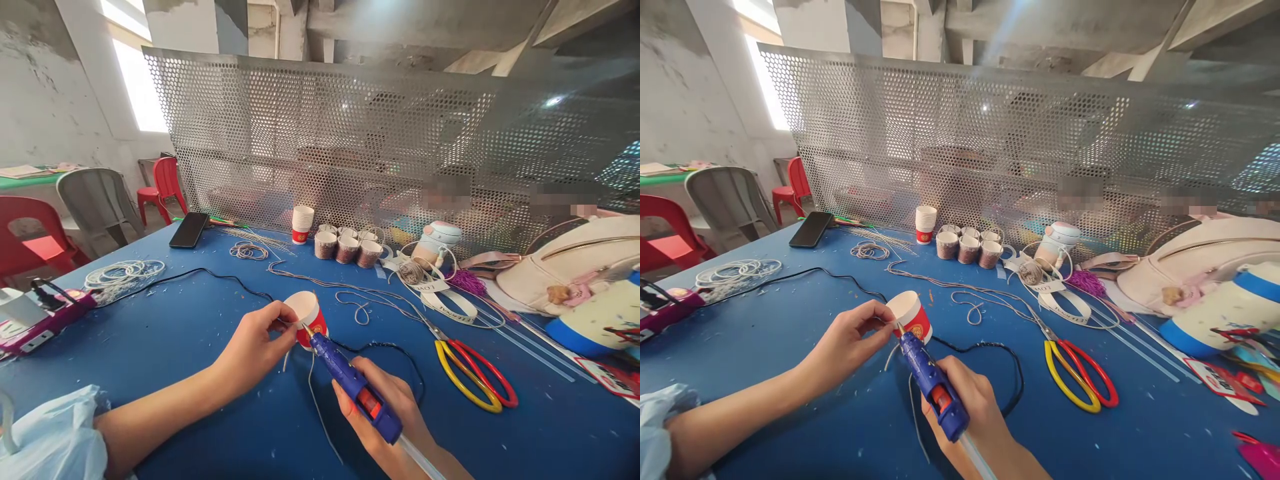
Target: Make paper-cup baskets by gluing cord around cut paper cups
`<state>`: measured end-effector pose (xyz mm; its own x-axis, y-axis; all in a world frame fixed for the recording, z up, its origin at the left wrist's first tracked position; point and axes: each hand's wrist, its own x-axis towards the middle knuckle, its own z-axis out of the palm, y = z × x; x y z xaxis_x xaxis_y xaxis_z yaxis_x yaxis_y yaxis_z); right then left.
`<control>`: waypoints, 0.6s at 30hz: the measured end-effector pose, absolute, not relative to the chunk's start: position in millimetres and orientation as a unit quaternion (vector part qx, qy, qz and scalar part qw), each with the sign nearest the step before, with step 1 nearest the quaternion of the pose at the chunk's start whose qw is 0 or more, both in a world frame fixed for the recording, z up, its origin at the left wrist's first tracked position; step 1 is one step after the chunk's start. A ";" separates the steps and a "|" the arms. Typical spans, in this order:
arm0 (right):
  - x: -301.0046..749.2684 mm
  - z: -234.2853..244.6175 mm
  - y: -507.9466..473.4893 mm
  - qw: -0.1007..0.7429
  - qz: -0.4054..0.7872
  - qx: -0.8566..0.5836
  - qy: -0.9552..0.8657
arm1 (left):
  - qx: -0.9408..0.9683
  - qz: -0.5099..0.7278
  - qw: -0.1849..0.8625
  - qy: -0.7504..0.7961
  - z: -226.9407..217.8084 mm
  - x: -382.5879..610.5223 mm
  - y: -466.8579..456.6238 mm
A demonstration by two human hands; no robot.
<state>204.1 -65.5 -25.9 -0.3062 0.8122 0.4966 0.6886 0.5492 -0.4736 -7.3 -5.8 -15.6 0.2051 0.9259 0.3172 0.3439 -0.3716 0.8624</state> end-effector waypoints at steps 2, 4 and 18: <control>204.6 -30.0 -65.1 0.362 0.084 -0.456 -0.809 | 0.701 0.441 0.328 0.454 -15.5 -6.8 -6.3; 205.0 -33.4 -64.6 0.373 0.080 -0.448 -0.808 | 0.702 0.442 0.323 0.455 -15.3 -6.4 -7.4; 203.8 -30.1 -67.7 0.378 0.064 -0.443 -0.810 | 0.718 0.425 0.295 0.466 -18.0 -7.7 -10.0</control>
